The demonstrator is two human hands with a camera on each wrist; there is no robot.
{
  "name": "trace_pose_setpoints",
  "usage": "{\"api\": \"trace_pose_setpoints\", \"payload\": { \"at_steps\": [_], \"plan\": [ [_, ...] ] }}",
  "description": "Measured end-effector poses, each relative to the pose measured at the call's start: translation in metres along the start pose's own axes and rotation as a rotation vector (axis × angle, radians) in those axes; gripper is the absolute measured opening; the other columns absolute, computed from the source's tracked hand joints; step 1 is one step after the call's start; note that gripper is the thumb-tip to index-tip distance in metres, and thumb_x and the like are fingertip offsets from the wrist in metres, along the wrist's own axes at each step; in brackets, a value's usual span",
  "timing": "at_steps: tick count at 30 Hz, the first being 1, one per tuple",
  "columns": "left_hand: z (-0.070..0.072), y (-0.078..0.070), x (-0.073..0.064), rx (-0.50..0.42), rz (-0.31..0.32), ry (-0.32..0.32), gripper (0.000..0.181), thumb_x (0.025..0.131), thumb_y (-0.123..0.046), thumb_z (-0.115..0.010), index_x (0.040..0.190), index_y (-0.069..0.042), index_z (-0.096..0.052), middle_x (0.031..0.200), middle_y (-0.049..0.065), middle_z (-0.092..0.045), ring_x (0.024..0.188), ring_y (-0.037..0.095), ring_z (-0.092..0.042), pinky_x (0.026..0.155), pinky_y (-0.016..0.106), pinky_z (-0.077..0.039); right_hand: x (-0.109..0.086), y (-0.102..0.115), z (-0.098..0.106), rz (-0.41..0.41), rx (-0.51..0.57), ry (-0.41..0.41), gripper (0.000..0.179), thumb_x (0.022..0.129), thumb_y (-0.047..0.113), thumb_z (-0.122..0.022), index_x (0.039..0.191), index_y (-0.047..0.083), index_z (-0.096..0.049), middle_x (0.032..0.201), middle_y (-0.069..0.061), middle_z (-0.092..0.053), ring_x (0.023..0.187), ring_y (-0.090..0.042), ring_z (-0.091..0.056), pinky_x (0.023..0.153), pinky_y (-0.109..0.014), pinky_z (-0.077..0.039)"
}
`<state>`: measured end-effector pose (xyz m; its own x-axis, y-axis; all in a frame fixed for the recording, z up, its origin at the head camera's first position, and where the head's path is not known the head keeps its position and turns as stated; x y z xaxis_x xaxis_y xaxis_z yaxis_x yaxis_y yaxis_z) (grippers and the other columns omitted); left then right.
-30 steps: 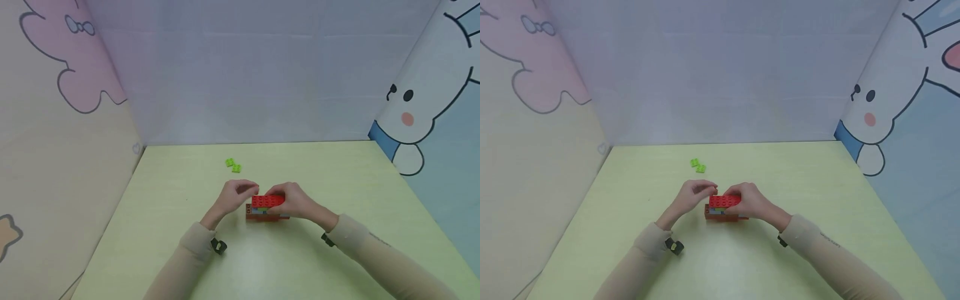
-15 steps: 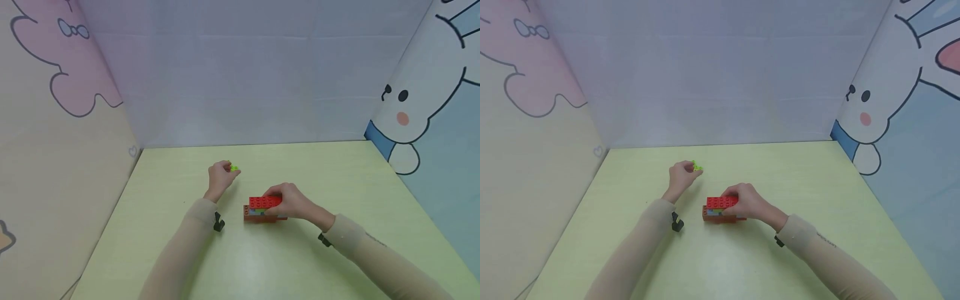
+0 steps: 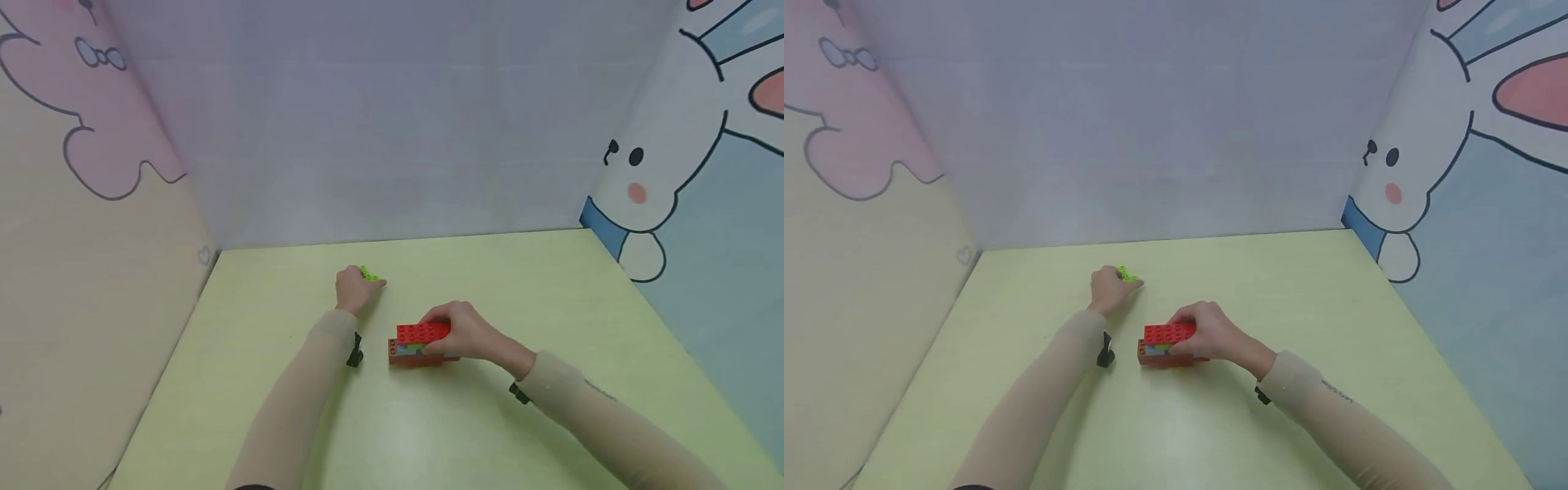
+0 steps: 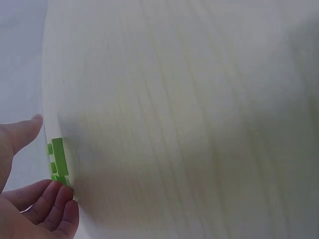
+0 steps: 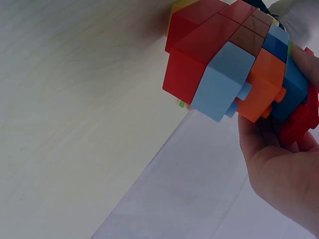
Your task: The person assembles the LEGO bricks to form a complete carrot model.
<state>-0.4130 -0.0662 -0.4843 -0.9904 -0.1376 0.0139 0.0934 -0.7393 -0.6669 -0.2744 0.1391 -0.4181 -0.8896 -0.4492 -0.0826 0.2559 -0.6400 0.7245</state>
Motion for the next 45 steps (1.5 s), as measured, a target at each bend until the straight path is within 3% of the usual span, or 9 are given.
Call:
{"api": "trace_pose_setpoints", "payload": {
  "at_steps": [6,14,23,29,32,38,45],
  "plan": [
    [-0.001,0.006,0.002,0.022,0.000,0.005,0.036,0.074,-0.028,-0.082,0.069,-0.005,-0.055,0.068,0.009,-0.053,0.062,0.021,-0.048,0.054,0.032,-0.040,0.002,0.004,-0.003,-0.004,0.011,0.004,0.031,0.072,0.025,-0.084,0.100,0.020,-0.071,0.093,0.011,-0.063,0.088,-0.014,-0.054,0.073,-0.032,-0.047],
    [0.003,0.013,0.001,0.016,0.002,0.007,0.019,0.076,-0.014,-0.075,0.078,0.001,-0.065,0.080,0.011,-0.057,0.075,0.024,-0.052,0.065,0.036,-0.046,0.004,0.007,-0.005,-0.004,0.013,0.009,0.031,0.073,0.026,-0.083,0.101,0.021,-0.071,0.094,0.012,-0.063,0.089,-0.013,-0.054,0.073,-0.032,-0.047],
    [0.004,0.006,-0.005,0.022,-0.013,0.118,0.018,0.079,-0.013,-0.071,0.082,0.003,-0.066,0.085,0.013,-0.055,0.077,0.023,-0.048,0.064,0.034,-0.042,0.002,0.008,-0.003,-0.012,0.018,0.004,0.031,0.074,0.024,-0.083,0.102,0.019,-0.071,0.094,0.009,-0.063,0.090,-0.015,-0.054,0.074,-0.033,-0.047],
    [0.006,-0.004,-0.012,0.024,-0.116,0.199,0.040,0.082,-0.020,-0.069,0.113,0.005,-0.066,0.106,0.016,-0.063,0.094,0.025,-0.056,0.080,0.038,-0.048,0.002,0.002,-0.001,-0.019,0.020,-0.012,0.032,0.073,0.025,-0.083,0.102,0.019,-0.071,0.095,0.009,-0.063,0.090,-0.014,-0.054,0.074,-0.033,-0.047],
    [0.007,-0.011,-0.021,0.010,-0.190,0.258,0.044,0.085,-0.025,-0.067,0.120,0.001,-0.064,0.108,0.014,-0.064,0.098,0.025,-0.058,0.080,0.038,-0.049,0.002,0.000,0.000,-0.017,0.028,-0.021,0.033,0.073,0.025,-0.083,0.102,0.018,-0.071,0.096,0.009,-0.063,0.090,-0.015,-0.054,0.074,-0.033,-0.047],
    [0.018,-0.027,-0.041,-0.041,-0.305,0.339,0.038,0.088,-0.026,-0.068,0.121,-0.007,-0.066,0.104,0.005,-0.066,0.092,0.018,-0.062,0.074,0.032,-0.050,-0.001,-0.001,0.000,-0.012,0.057,-0.029,0.033,0.074,0.024,-0.083,0.103,0.017,-0.070,0.097,0.008,-0.063,0.090,-0.016,-0.054,0.074,-0.032,-0.048],
    [0.038,-0.044,-0.066,-0.119,-0.370,0.377,0.036,0.088,-0.025,-0.069,0.121,-0.009,-0.066,0.106,0.001,-0.067,0.090,0.015,-0.063,0.073,0.030,-0.051,0.001,-0.001,-0.002,-0.014,0.067,-0.024,0.033,0.074,0.024,-0.083,0.104,0.017,-0.070,0.098,0.007,-0.063,0.091,-0.017,-0.054,0.075,-0.032,-0.048]
  ]
}}
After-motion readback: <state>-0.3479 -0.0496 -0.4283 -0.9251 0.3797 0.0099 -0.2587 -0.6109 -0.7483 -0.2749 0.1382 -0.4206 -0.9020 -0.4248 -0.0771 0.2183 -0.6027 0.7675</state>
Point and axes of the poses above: each hand's wrist, its own x-axis towards the middle knuckle, its own z-axis out of the back of the hand, y = z × x, the point moved 6 cm from there along x, towards the middle knuckle
